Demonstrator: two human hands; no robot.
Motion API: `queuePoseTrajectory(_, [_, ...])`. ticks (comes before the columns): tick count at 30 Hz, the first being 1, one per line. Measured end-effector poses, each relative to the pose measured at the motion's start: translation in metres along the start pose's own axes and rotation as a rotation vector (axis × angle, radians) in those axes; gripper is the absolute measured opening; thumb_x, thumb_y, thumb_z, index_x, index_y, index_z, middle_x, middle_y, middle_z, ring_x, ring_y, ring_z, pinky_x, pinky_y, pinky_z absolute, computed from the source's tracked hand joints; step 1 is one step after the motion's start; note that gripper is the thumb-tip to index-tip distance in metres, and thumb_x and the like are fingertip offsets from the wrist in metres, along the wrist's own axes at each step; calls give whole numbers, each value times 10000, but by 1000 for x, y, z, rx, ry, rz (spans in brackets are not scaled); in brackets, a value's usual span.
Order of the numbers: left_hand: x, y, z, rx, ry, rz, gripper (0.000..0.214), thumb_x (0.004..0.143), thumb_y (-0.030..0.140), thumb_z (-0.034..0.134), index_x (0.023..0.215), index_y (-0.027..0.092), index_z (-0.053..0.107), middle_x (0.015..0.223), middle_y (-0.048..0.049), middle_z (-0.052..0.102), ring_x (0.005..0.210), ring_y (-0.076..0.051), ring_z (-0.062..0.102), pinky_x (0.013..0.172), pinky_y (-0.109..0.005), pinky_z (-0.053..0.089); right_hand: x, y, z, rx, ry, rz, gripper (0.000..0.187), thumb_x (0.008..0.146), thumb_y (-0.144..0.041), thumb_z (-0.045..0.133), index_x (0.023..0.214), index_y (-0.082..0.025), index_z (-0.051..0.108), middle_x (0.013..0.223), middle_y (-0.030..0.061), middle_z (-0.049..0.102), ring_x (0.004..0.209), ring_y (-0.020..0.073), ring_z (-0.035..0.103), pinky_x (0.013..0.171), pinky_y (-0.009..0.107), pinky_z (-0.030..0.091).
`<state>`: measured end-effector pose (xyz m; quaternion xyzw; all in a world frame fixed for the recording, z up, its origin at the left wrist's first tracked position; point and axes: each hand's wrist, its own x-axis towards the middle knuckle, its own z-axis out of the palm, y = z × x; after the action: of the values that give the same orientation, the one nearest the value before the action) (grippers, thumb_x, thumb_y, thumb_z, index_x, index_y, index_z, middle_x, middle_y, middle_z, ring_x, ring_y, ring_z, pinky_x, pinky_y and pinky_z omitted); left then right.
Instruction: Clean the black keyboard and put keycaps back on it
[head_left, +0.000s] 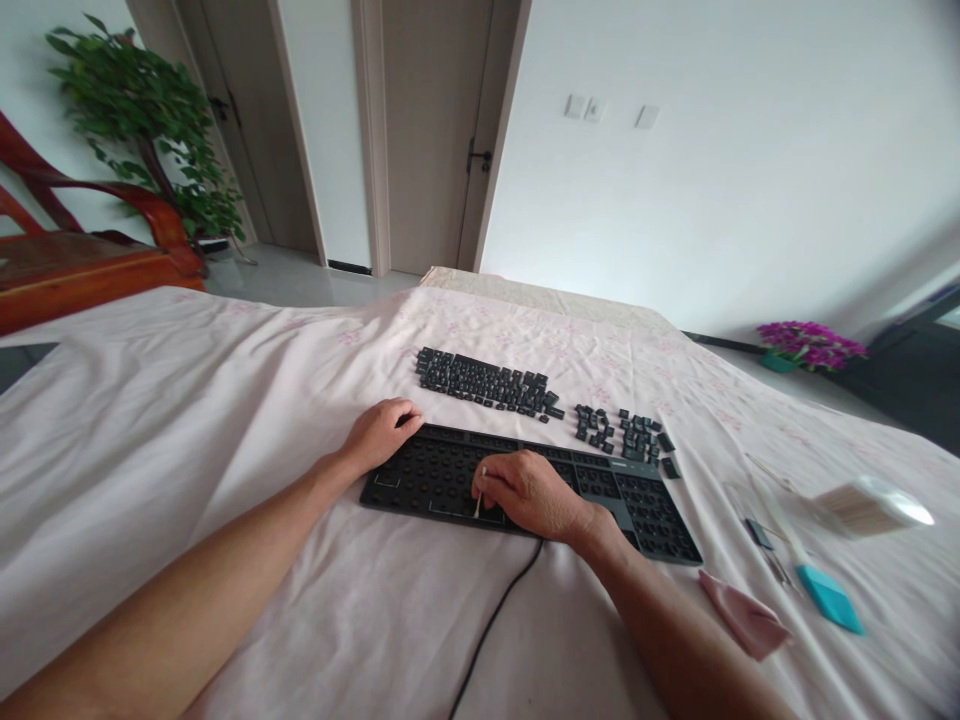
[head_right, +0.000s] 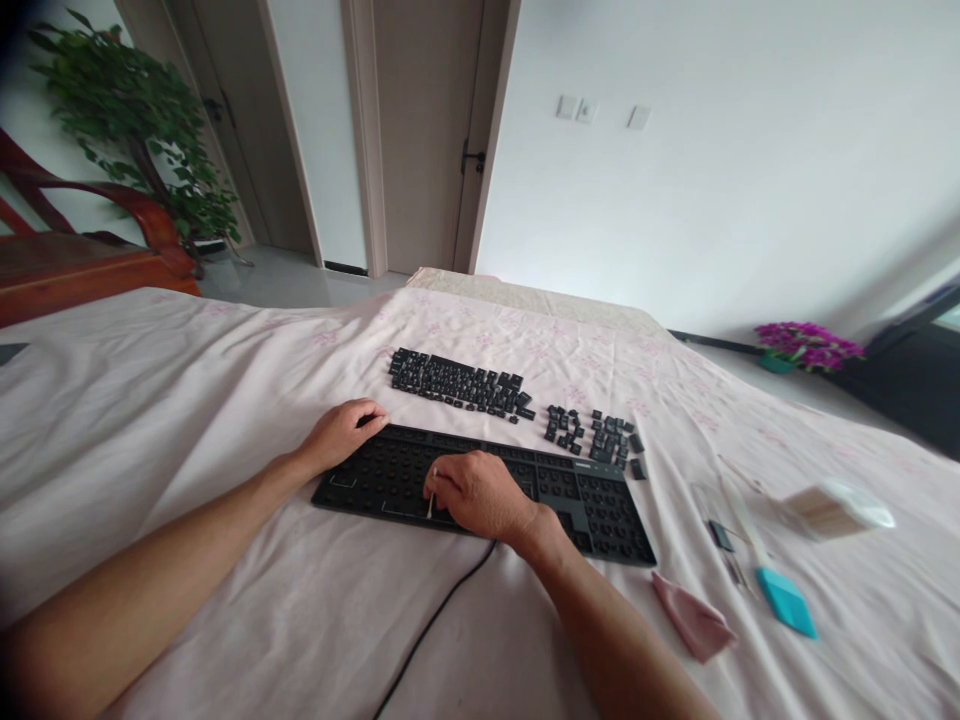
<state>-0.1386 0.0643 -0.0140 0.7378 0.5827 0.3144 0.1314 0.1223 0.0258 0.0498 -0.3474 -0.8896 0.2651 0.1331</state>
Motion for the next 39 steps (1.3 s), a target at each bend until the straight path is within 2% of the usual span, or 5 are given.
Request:
queuePoseTrajectory(4, [0, 1, 0, -4, 2, -9, 226, 852, 342, 457, 789, 226, 640, 858, -2, 694, 815, -177, 616, 765, -266, 447, 1, 2, 2, 116, -21, 16, 258, 913, -203, 459, 785, -196, 683, 675, -30, 684, 630, 94, 620, 612, 181, 428])
queuePoseTrajectory(9, [1, 2, -1, 1, -4, -17, 225, 855, 341, 458, 794, 228, 643, 872, -7, 698, 829, -182, 619, 764, -269, 449, 8, 9, 18, 277, 149, 96, 270, 924, -254, 437, 905, -183, 697, 834, 7, 723, 581, 101, 622, 552, 199, 478])
queuePoseTrajectory(19, [0, -1, -1, -10, -6, 18, 226, 860, 325, 448, 822, 220, 645, 898, -18, 692, 862, -190, 616, 794, -280, 439, 23, 12, 37, 26, 390, 21, 253, 926, -252, 493, 1066, -277, 702, 1038, 7, 722, 933, 173, 669, 844, 281, 502])
queuePoseTrajectory(28, [0, 1, -2, -2, -13, -10, 223, 852, 335, 454, 820, 227, 647, 901, -16, 695, 869, -196, 616, 797, -283, 447, 21, 3, 29, -206, 318, 37, 247, 959, -267, 443, 991, -252, 688, 970, 18, 699, 880, 152, 657, 776, 238, 461])
queuePoseTrajectory(39, [0, 2, -3, 11, -18, -19, 226, 850, 338, 450, 810, 229, 644, 902, -17, 697, 870, -194, 615, 796, -280, 448, 12, -4, 22, -193, 272, 12, 257, 957, -256, 426, 903, -216, 675, 924, 28, 701, 850, 152, 647, 752, 235, 447])
